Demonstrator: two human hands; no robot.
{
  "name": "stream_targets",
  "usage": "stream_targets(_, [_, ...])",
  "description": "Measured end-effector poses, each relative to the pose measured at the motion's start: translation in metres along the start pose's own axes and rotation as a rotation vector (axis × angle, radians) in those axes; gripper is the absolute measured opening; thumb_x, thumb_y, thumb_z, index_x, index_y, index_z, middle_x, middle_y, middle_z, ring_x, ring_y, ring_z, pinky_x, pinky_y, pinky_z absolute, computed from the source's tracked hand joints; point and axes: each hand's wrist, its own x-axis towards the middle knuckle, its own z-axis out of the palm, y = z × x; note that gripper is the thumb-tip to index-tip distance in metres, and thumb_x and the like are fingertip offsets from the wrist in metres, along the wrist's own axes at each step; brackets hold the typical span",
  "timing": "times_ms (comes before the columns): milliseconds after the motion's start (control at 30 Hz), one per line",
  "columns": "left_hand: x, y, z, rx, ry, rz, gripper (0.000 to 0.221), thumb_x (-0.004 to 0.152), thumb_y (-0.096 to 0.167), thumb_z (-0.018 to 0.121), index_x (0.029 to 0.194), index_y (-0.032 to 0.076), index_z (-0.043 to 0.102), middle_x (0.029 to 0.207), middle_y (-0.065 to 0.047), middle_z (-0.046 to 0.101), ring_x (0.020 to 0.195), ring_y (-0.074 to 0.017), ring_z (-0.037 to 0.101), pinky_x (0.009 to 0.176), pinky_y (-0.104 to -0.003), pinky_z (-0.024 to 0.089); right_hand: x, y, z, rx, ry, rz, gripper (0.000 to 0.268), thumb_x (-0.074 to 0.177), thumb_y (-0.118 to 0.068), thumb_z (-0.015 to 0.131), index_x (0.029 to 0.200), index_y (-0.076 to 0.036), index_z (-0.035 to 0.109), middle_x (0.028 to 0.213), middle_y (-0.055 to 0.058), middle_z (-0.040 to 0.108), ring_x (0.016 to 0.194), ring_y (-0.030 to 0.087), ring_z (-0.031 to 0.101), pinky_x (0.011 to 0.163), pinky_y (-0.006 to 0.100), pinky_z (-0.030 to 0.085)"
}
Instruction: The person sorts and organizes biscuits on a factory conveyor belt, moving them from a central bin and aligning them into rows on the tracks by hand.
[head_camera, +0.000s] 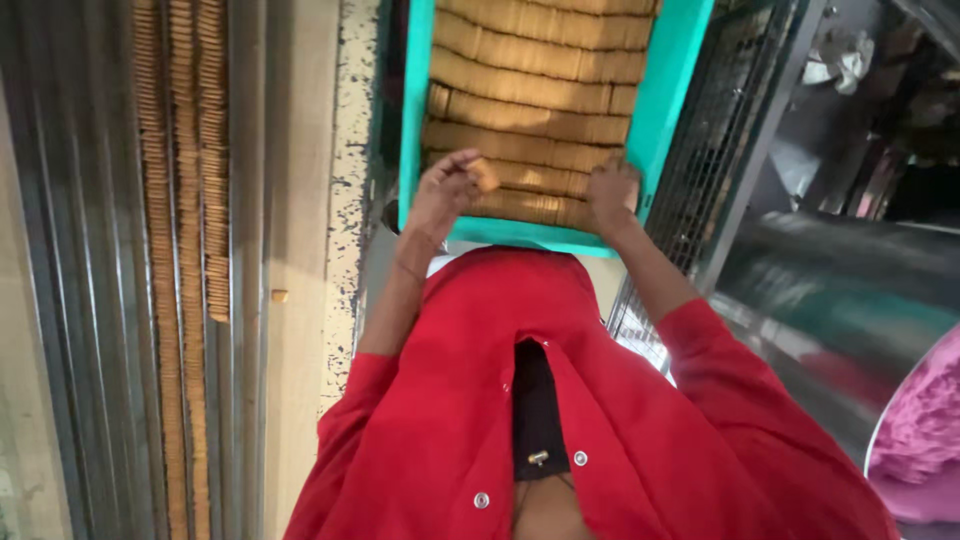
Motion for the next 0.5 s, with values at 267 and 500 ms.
stream_targets(267, [-0.002,-0.028,-0.001,-0.385,0.011,-0.116,0.032,0.093,0.018,0.053,0.122,0.006,0.061,0.096,-0.005,0.066,0.087,-0.0189,0.066,0.082,-0.035,0.054,-0.010,-0.001,-0.060,0.202,-0.001,-0.057,0.013,0.090,-0.005,0.063,0.100,-0.006,0.072,0.108,0.020,0.071,0.105,0.038,0.068,0.092,0.049,0.056])
stream_targets(500, [0.005,-0.026,-0.027,-0.237,0.054,-0.097,0.032,0.095,0.014,0.052,0.125,0.007,0.061,0.095,0.000,0.063,0.084,-0.0114,0.062,0.078,-0.031,0.052,-0.018,-0.016,-0.094,0.364,0.145,0.090,0.008,0.088,-0.004,0.066,0.094,-0.003,0.071,0.115,0.025,0.066,0.098,0.044,0.066,0.085,0.052,0.055])
